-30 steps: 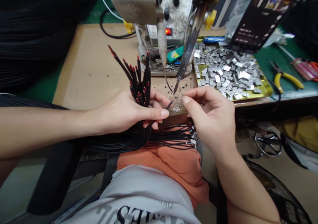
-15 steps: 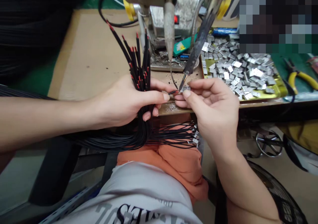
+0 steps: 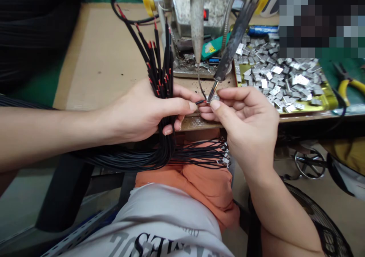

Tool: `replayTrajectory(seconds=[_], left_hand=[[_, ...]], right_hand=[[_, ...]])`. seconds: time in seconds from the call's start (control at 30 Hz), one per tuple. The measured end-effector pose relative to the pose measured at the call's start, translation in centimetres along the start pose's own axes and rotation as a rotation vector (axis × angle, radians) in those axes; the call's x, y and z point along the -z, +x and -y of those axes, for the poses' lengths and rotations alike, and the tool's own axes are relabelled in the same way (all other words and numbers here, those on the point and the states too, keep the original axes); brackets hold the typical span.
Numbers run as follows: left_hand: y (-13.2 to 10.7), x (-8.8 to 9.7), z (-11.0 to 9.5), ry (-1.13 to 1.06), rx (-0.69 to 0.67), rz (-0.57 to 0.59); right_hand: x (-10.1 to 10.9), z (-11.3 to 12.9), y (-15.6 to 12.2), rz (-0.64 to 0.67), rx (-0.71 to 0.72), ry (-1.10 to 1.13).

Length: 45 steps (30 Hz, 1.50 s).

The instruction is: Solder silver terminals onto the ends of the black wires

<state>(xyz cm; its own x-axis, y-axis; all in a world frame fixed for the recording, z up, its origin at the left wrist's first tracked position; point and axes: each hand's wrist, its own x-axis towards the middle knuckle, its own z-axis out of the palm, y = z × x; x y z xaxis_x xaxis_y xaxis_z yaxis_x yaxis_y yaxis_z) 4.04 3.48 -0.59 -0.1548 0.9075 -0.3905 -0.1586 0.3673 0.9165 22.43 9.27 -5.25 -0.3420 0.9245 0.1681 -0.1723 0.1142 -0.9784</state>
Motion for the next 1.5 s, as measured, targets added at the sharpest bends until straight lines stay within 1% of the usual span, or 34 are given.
replayTrajectory(seconds=[0.27, 0.6, 0.93, 1.0, 1.17, 1.33, 1.5], left_hand=[[0.04, -0.25, -0.19, -0.011, 0.009, -0.005], [-0.08, -0.15, -0.06, 0.01, -0.023, 0.011], [-0.09, -0.14, -0.19, 0.012, -0.003, 0.0], [-0.03, -0.03, -0.04, 0.009, -0.005, 0.015], [0.06, 0.19, 0.43, -0.025, -0.057, 0.108], [-0.01, 0.21, 0.36, -0.038, -0.038, 0.109], [-0.02, 0.22, 0.37, -0.053, -0.06, 0.112]], right_hand=[[-0.09, 0.0, 0.01, 0.001, 0.008, -0.029], [0.03, -0.16, -0.1, 0.004, -0.003, -0.014], [0.27, -0.51, -0.16, 0.023, -0.011, -0.035], [0.31, -0.45, -0.21, 0.017, -0.008, -0.04], [0.24, -0.14, -0.37, -0.009, -0.026, -0.076], [-0.07, 0.08, -0.48, -0.037, -0.016, -0.1], [-0.23, -0.09, -0.47, -0.045, -0.01, -0.082]])
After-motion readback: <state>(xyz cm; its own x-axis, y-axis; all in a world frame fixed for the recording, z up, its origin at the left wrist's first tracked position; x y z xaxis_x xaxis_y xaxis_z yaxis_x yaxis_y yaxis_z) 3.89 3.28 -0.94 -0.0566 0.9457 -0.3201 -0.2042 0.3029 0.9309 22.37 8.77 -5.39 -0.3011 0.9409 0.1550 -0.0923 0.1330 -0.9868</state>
